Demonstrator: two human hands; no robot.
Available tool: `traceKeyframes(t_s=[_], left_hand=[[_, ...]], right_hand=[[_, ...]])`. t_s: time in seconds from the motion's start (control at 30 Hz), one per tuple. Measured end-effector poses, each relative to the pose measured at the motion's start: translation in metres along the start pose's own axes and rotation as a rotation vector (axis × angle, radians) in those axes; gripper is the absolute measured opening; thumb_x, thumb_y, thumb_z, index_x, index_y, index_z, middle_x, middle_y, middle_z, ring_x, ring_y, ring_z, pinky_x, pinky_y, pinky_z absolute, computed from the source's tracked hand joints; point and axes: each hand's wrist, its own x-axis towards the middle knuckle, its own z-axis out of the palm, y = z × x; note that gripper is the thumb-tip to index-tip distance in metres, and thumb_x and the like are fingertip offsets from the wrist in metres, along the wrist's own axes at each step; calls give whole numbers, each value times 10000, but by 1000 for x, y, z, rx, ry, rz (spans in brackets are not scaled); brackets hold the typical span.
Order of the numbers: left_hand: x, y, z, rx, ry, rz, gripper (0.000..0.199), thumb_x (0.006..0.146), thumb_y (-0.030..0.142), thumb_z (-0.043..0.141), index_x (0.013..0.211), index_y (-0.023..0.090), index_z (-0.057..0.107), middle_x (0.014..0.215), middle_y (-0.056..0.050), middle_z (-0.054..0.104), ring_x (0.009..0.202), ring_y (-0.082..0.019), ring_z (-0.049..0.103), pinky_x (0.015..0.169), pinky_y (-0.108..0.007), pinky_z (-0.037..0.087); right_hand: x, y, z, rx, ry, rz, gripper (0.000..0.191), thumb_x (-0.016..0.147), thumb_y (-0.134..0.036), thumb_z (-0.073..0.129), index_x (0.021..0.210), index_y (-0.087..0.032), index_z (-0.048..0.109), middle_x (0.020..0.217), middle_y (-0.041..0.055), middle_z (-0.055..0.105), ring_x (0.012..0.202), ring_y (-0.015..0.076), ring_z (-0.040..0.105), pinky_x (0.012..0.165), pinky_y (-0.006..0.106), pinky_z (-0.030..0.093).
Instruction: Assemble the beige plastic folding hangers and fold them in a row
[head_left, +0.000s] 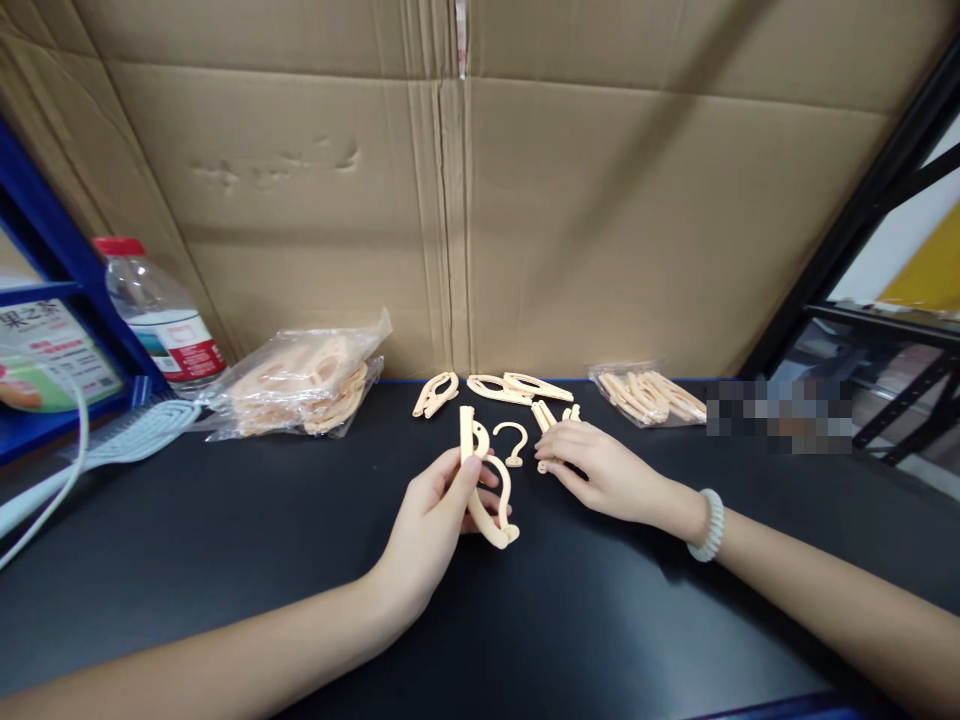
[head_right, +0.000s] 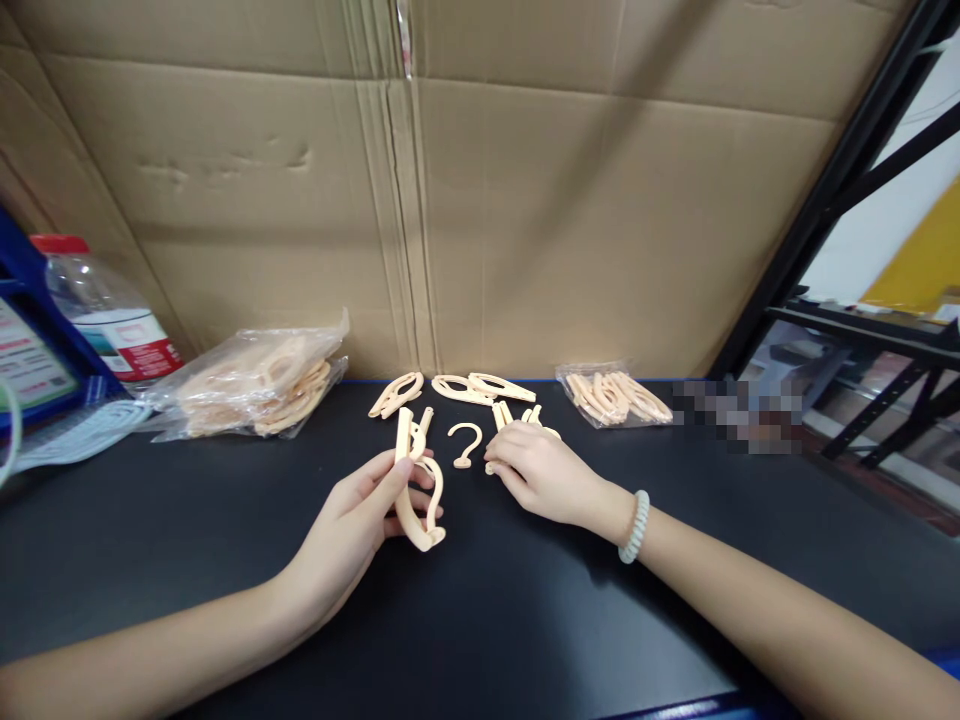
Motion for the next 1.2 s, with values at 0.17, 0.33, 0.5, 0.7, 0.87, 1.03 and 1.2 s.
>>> traceKeyframes(t_s=[0.17, 0.33, 0.5, 0.7, 0.87, 1.03, 1.2], left_hand=[[1, -1, -2, 51, 41, 15, 325, 784, 472, 651, 862, 158, 619, 703, 15, 541, 572, -141, 571, 571, -347, 589], [2, -1, -3, 138, 10, 56, 321, 806, 478, 626, 773, 161, 584, 671, 14, 550, 555, -130, 561, 534, -260, 531], [1, 0, -1, 182, -65, 83, 273, 822, 440, 616, 840, 168, 609, 663, 19, 566, 548, -127, 552, 546, -254, 527], [1, -1, -3, 231, -97, 139, 233, 844, 394, 608, 928, 177, 614, 725, 4, 585, 648, -154, 603, 595, -260, 544], [4, -1, -5, 202, -42, 122, 241, 840, 412, 607, 890, 176, 595, 746, 2, 583, 622, -152, 604, 570, -270, 548], [4, 1, -6, 318, -3, 194, 265, 818, 397, 635, 966, 179, 655, 753, -12, 631, 636, -165, 616, 593, -260, 530], [4, 7, -7, 432, -4, 289, 243, 832, 375, 618, 986, 204, 695, 845, -31, 673, 646, -169, 626, 605, -258, 539]], right_hand=[[0, -22, -6, -38, 125, -133, 331, 899, -79, 431, 1201, -165, 535, 1173, 107, 622, 1097, 202, 540, 942, 417, 455], [1, -49, -5, -181, 32, -412, 271, 887, -68, 472, 1123, -134, 586, 1124, 88, 655, 1023, 203, 525, 900, 377, 444], [1, -51, 1, -241, 43, -397, 197, 934, -97, 460, 1030, -155, 622, 1019, 69, 663, 907, 164, 533, 804, 323, 433], [0, -51, 1, -285, 67, -420, 234, 948, -103, 434, 871, -149, 651, 808, 36, 643, 779, 157, 502, 762, 322, 409], [0, -49, 3, -242, 42, -383, 216, 939, -135, 452, 856, -149, 651, 706, 28, 592, 724, 161, 486, 708, 324, 407], [-1, -54, 0, 137, 47, -183, 124, 901, -201, 513, 924, -164, 629, 854, 63, 583, 783, 160, 533, 716, 305, 468], [0, -57, -6, 435, 175, 122, 307, 860, -190, 569, 1164, -232, 577, 1325, 122, 463, 1245, 249, 438, 938, 413, 466]])
